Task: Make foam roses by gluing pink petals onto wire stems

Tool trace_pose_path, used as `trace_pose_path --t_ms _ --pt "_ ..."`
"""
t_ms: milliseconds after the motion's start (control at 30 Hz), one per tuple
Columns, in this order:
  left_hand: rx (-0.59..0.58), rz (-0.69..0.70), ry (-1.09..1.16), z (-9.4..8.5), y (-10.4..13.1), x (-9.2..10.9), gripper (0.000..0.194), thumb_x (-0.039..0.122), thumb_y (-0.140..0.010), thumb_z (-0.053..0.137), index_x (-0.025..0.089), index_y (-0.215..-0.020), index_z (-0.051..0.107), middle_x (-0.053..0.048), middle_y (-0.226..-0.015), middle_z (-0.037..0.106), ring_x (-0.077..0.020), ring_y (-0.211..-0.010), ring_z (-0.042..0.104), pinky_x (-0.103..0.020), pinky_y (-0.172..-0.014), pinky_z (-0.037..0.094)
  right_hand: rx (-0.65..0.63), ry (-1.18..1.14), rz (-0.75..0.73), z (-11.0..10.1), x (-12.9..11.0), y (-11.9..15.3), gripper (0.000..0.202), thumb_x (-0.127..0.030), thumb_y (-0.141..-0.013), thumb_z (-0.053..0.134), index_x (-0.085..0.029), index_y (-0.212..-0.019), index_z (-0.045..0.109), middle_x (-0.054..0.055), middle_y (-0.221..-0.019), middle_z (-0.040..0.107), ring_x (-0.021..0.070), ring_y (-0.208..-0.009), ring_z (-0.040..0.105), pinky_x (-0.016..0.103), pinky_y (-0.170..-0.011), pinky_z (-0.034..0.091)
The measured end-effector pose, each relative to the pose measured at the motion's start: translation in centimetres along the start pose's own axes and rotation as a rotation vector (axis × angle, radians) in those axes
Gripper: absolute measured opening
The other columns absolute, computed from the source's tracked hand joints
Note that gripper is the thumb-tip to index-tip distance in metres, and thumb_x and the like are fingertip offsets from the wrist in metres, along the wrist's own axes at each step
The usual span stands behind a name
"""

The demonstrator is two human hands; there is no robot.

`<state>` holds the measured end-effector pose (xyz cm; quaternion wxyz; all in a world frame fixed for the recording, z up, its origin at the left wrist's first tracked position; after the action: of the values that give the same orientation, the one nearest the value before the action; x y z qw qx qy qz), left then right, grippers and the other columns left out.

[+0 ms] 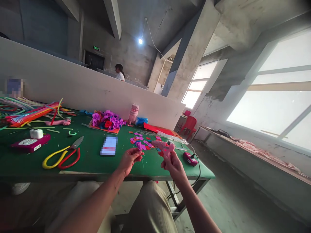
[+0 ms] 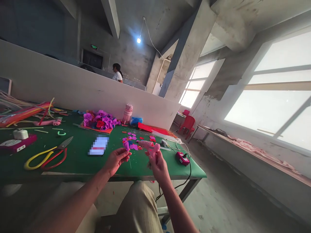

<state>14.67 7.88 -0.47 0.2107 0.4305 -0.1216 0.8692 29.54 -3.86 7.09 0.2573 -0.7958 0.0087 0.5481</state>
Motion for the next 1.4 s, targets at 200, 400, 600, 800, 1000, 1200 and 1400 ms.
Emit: trace_pose_path --t_ms 200,400,600,800,1000,1200,1400 --pt "0.005 0.029 0.000 -0.2 -0.1 -0.2 0.029 0.026 -0.056 0.080 0.013 -0.078 0.066 -0.005 -0.071 0.071 -0.0087 -0.058 0.059 -0.021 -0.058 0.047 -0.048 0.280 -0.113 1.3 -1.9 1.5 0.039 -0.038 -0.089 0.042 -0.017 -0.122 0.043 0.006 -0.082 0.067 0.0114 -0.051 0.050 0.023 -0.051 0.045" --pt "0.007 0.023 -0.008 -0.1 -0.1 -0.2 0.029 0.026 -0.056 0.080 0.013 -0.077 0.066 -0.005 -0.070 0.070 -0.0087 -0.058 0.059 -0.021 -0.058 0.047 -0.049 0.460 -0.195 2.2 -2.5 2.3 0.036 -0.033 -0.090 0.040 -0.017 -0.121 0.044 0.004 -0.079 0.066 0.0131 -0.053 0.052 0.023 -0.053 0.044" --pt "0.021 0.007 -0.002 -0.2 0.0 -0.3 0.027 0.024 -0.057 0.079 0.013 -0.077 0.066 -0.006 -0.070 0.070 -0.0086 -0.056 0.059 -0.020 -0.057 0.046 -0.009 0.542 -0.241 2.2 -2.9 2.4 0.034 -0.032 -0.090 0.039 -0.017 -0.119 0.047 0.004 -0.079 0.066 0.0127 -0.053 0.052 0.023 -0.053 0.044" --pt "0.015 0.007 -0.014 -0.2 0.1 -0.3 0.027 0.025 -0.057 0.079 0.013 -0.078 0.066 -0.005 -0.070 0.070 -0.0086 -0.056 0.059 -0.021 -0.058 0.047 -0.011 0.589 -0.235 2.1 -2.5 2.4 0.033 -0.032 -0.091 0.037 -0.018 -0.119 0.046 0.004 -0.081 0.067 0.0139 -0.055 0.055 0.024 -0.054 0.043" --pt "0.019 0.002 -0.018 -0.2 0.0 -0.4 0.030 0.027 -0.057 0.080 0.013 -0.079 0.066 -0.006 -0.070 0.070 -0.0092 -0.057 0.060 -0.022 -0.058 0.047 0.014 0.619 -0.285 2.2 -2.5 2.5 0.030 -0.030 -0.091 0.038 -0.019 -0.117 0.048 0.005 -0.088 0.068 0.0165 -0.068 0.060 0.025 -0.062 0.044" --pt "0.009 -0.002 -0.023 0.0 0.1 -0.3 0.030 0.028 -0.057 0.080 0.013 -0.079 0.066 -0.005 -0.070 0.070 -0.0091 -0.056 0.059 -0.022 -0.058 0.046 0.022 0.627 -0.285 2.2 -2.5 2.6 0.031 -0.030 -0.091 0.038 -0.019 -0.118 0.048 0.006 -0.090 0.068 0.0179 -0.074 0.062 0.026 -0.065 0.046" --pt "0.005 -0.011 -0.039 0.0 0.2 -0.4 0.030 0.028 -0.057 0.080 0.013 -0.080 0.067 -0.005 -0.071 0.070 -0.0090 -0.057 0.059 -0.022 -0.059 0.046 0.040 0.666 -0.291 2.2 -2.8 2.5 0.034 -0.029 -0.091 0.037 -0.020 -0.122 0.046 0.007 -0.093 0.068 0.0197 -0.076 0.063 0.028 -0.065 0.048"
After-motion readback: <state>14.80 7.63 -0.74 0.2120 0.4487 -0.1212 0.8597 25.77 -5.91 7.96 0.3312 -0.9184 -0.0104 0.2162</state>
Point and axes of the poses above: each hand's wrist, its own y-axis away from the middle knuckle, its own z-axis out of the palm, x = y × z, the point moved 8 cm from there along -y, towards the middle knuckle
